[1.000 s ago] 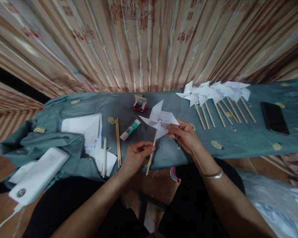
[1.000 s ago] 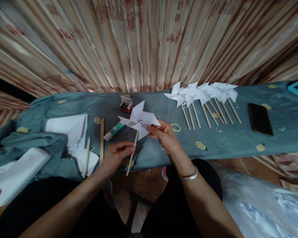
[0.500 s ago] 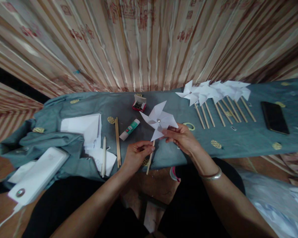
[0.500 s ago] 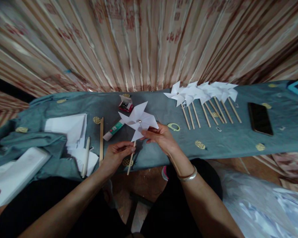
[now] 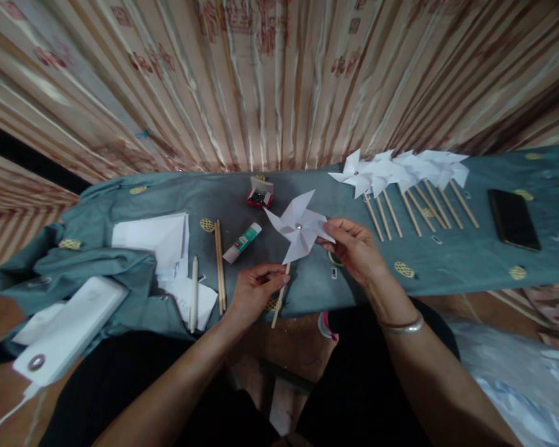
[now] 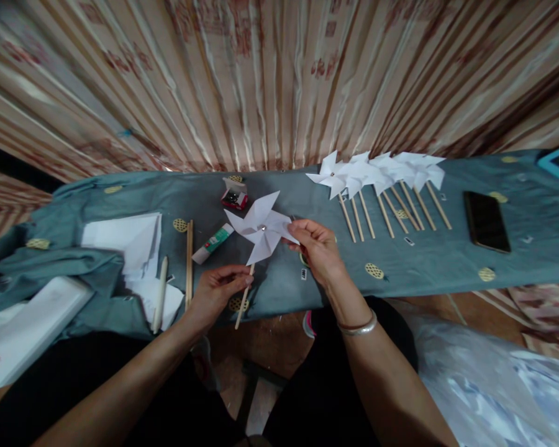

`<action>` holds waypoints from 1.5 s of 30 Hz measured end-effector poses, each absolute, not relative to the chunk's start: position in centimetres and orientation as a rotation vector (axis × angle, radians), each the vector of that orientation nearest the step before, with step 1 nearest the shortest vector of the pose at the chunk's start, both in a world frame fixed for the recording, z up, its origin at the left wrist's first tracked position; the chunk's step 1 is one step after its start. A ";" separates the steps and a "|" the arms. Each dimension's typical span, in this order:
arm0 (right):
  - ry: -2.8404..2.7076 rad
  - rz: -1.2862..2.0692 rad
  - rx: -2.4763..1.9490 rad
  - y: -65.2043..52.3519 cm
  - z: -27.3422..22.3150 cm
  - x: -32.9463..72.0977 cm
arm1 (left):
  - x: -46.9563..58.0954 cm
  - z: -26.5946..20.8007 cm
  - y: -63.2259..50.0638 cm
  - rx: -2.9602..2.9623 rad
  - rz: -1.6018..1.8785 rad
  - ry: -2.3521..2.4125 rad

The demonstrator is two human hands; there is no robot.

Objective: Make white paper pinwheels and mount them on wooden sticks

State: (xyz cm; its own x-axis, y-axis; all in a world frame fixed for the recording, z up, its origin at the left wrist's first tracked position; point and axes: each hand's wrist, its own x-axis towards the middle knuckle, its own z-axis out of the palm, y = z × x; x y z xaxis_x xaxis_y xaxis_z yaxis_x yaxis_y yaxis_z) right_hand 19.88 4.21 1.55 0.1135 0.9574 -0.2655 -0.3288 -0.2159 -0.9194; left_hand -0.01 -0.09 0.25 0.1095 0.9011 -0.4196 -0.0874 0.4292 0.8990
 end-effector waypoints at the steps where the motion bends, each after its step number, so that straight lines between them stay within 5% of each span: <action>1: -0.757 1.413 -1.213 4.1 1.6 19.8 | 0.0 0.2 -0.1 0.853 0.874 1.243; 26: -1.057 1.625 -1.206 3.5 1.4 19.8 | 0.0 0.0 0.1 0.824 0.889 1.257; 45: -0.910 1.094 -1.195 4.5 0.9 21.1 | 0.1 0.2 0.0 0.832 0.870 1.223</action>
